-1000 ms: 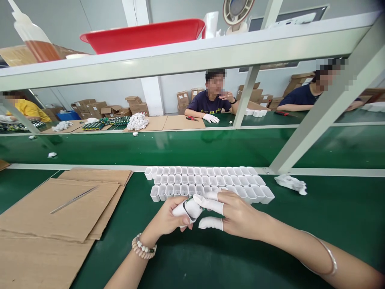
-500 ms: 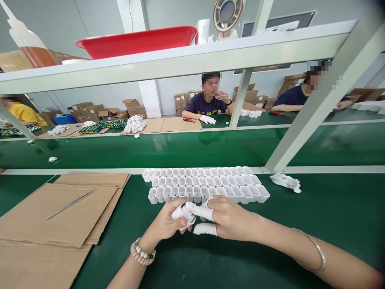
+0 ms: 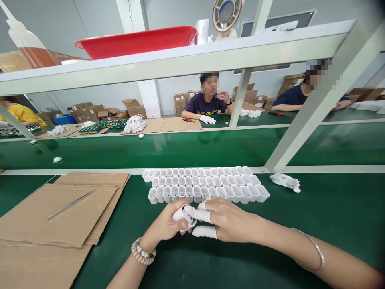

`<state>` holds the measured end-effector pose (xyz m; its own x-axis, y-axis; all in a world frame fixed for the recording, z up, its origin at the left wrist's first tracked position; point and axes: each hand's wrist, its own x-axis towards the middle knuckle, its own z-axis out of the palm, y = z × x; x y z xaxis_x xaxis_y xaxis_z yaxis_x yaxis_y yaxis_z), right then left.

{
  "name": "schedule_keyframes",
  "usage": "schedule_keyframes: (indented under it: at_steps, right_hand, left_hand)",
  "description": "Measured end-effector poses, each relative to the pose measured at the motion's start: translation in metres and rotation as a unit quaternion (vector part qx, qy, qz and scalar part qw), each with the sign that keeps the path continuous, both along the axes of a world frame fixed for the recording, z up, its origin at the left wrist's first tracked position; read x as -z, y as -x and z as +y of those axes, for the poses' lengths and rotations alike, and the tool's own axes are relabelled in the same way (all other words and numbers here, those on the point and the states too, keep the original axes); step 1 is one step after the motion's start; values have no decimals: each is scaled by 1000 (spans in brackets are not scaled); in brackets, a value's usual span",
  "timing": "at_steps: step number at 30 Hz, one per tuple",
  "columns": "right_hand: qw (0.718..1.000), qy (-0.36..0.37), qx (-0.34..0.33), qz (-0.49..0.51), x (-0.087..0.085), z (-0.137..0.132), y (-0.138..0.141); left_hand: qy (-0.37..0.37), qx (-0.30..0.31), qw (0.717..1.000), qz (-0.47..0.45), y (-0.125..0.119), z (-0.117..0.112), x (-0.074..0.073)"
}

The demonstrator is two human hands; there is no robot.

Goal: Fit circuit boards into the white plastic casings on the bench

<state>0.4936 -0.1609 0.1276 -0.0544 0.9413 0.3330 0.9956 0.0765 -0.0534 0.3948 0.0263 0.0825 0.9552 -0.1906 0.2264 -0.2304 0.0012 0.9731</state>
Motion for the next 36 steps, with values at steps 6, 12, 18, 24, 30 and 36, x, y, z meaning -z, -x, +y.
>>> schedule_keyframes:
  at_steps: [6, 12, 18, 24, 30, 36]
  right_hand:
    - [995, -76, -13, 62, 2, 3, 0]
    - [983, -58, -5, 173, 8, 6, 2]
    - [960, -36, 56, 273, -11, -2, 0]
    - [955, -64, 250, 147, -50, 14, -66]
    - [899, 76, 419, 106, -28, 41, -154]
    - [885, 70, 440, 136, -4, 31, -171]
  left_hand:
    - [-32, -2, 999, -3, -5, 2, 3]
    - [-31, -15, 999, 22, -5, 2, 6]
    - [11, -14, 1000, -5, -7, 7, 3]
    - [57, -177, 982, -44, -9, 33, -11]
    - [117, -373, 920, -37, -11, 61, -13]
    - [130, -432, 892, -22, -14, 69, -7]
